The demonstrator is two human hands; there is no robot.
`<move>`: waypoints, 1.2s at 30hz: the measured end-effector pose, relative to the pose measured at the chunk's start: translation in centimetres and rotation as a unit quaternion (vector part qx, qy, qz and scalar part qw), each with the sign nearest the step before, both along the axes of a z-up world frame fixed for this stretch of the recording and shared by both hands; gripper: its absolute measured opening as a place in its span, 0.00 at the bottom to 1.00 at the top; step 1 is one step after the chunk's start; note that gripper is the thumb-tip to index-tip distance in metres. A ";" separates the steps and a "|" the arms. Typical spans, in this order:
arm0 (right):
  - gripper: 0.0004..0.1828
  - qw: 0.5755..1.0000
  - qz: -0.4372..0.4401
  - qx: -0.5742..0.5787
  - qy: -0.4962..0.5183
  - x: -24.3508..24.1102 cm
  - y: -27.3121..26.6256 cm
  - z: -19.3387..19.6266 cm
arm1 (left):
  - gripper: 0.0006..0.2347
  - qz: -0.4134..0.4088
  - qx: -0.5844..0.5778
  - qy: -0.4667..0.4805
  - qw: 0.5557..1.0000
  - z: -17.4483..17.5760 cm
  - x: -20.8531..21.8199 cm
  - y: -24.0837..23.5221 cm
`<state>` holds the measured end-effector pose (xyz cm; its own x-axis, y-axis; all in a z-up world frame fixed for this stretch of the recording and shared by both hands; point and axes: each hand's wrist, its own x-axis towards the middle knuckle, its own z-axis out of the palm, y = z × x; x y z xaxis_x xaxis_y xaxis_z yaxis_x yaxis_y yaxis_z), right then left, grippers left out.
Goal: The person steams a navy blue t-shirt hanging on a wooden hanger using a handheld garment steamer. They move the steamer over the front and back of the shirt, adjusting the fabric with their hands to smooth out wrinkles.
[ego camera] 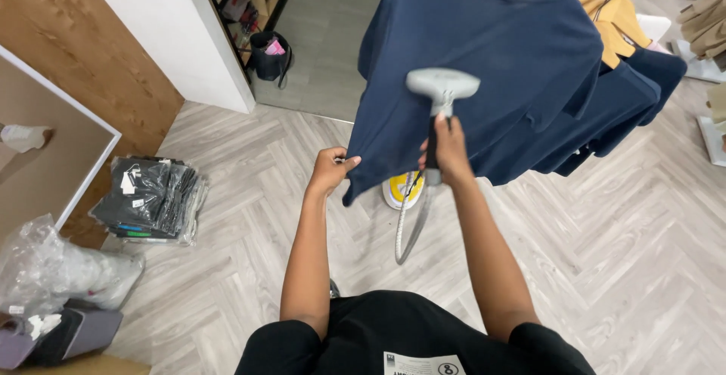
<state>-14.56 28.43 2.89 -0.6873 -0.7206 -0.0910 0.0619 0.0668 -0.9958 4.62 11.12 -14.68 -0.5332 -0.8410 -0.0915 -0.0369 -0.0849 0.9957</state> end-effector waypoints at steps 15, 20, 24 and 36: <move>0.24 0.994 -0.099 -0.037 -0.035 1.2 -4.2 -1.0 | 0.11 -0.010 -0.035 -0.010 0.999 5.4 2.4 -4.0; 0.24 0.990 -0.113 -0.028 -0.075 5.1 -5.9 -5.6 | 0.07 -0.087 0.071 0.037 0.993 3.0 2.5 -4.1; 0.24 0.987 -0.060 0.050 -0.143 12.3 -5.0 -11.7 | 0.07 -0.089 0.216 0.048 0.971 0.5 2.3 -5.2; 0.26 0.991 -0.123 -0.014 -0.048 3.2 -5.8 -1.5 | 0.17 0.027 0.014 -0.043 0.999 -5.4 1.8 -6.3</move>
